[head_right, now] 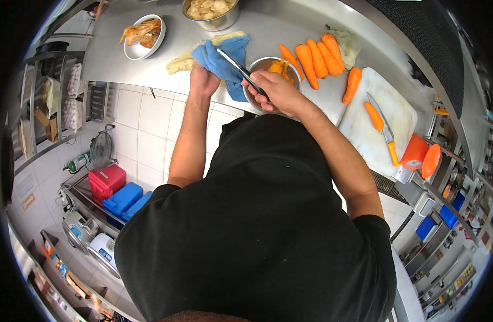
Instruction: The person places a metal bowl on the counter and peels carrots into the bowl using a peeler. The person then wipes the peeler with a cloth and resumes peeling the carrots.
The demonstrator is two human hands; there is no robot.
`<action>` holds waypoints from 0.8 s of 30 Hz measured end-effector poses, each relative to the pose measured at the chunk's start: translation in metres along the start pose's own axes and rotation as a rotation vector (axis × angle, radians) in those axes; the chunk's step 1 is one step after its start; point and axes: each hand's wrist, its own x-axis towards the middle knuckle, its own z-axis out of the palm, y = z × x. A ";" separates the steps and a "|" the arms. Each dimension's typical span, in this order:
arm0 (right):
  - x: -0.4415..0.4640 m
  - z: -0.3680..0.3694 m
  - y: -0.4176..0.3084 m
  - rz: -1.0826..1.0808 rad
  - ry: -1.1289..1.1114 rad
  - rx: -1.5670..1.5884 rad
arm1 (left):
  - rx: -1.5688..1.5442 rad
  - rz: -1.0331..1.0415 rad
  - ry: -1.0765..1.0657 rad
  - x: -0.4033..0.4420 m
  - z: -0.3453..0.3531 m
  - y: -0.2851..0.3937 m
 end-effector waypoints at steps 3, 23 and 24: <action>0.000 0.001 -0.002 0.009 -0.009 0.050 | -0.064 -0.044 -0.051 -0.008 0.002 -0.008; 0.007 -0.004 -0.002 -0.027 0.064 0.162 | -0.001 -0.133 -0.244 -0.034 0.030 -0.028; 0.007 -0.001 -0.002 -0.035 0.090 0.129 | 0.005 -0.131 -0.263 -0.035 0.031 -0.029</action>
